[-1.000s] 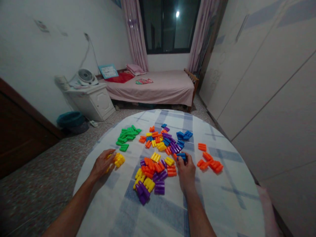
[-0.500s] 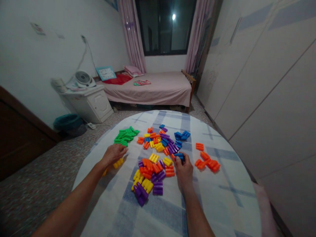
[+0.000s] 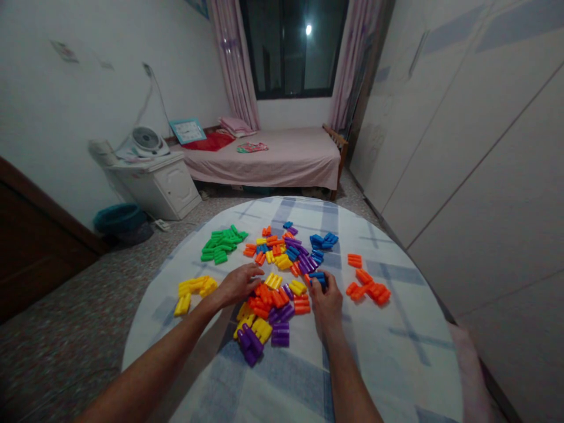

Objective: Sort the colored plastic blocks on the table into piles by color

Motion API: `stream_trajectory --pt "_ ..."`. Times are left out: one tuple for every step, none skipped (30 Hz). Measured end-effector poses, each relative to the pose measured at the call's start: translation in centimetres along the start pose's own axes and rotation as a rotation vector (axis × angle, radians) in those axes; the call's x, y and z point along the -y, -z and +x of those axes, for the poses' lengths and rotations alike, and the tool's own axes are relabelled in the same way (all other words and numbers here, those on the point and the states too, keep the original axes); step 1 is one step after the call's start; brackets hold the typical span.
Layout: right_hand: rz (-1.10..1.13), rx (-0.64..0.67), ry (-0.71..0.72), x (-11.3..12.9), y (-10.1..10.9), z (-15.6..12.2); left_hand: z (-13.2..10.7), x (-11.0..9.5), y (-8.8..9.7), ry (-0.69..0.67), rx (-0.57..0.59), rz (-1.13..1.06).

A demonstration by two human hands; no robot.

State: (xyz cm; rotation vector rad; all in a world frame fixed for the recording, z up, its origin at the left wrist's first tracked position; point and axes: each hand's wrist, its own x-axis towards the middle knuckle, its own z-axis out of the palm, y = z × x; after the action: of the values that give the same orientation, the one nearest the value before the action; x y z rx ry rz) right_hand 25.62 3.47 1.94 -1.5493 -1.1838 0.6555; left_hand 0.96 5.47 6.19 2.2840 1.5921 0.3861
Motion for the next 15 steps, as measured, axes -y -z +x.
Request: stream_trajectory --pt "0.005 0.003 -0.004 -0.1 0.0 0.0 0.4 -0.4 -0.2 0.011 0.016 0.013" --pt "0.007 0.005 -0.008 -0.2 0.0 0.1 0.7 -0.7 -0.4 0.026 0.027 0.027" --pt "0.007 0.006 -0.01 -0.3 -0.1 0.1 1.1 -1.1 -0.5 0.042 0.039 0.046" --pt "0.004 0.004 -0.01 -0.4 -0.1 0.2 1.5 -1.4 -0.6 0.058 0.057 0.068" --pt "-0.001 0.003 -0.008 -0.5 -0.1 0.2 1.8 -1.8 -0.7 0.07 0.08 0.09" --pt "-0.006 0.001 -0.006 -0.5 -0.1 0.2 2.2 -2.2 -0.8 0.08 0.104 0.109" --pt "-0.008 0.0 -0.006 -0.5 -0.2 0.2 2.5 -2.6 -1.0 0.092 0.124 0.122" --pt "-0.009 0.001 -0.006 -0.6 -0.2 0.2 2.9 -3.0 -1.1 0.105 0.135 0.13" --pt "-0.008 0.003 -0.008 -0.6 -0.2 0.2 3.2 -3.3 -1.3 0.118 0.137 0.134" --pt "-0.008 0.007 -0.01 -0.6 -0.2 0.2 3.4 -3.5 -1.5 0.131 0.133 0.135" --pt "-0.009 0.012 -0.011 -0.6 -0.2 0.2 3.7 -3.6 -1.7 0.143 0.126 0.133" --pt "-0.009 0.017 -0.009 -0.6 -0.2 0.2 3.8 -3.7 -2.0 0.148 0.12 0.129" --pt "-0.011 0.022 -0.005 -0.6 -0.2 0.2 4.0 -3.6 -2.2 0.147 0.114 0.123" --pt "-0.014 0.025 -0.002 -0.6 -0.2 0.2 4.1 -3.5 -2.5 0.142 0.108 0.118" --pt "-0.02 0.023 0.002 -0.6 -0.2 0.2 4.1 -3.4 -2.8 0.137 0.1 0.111"
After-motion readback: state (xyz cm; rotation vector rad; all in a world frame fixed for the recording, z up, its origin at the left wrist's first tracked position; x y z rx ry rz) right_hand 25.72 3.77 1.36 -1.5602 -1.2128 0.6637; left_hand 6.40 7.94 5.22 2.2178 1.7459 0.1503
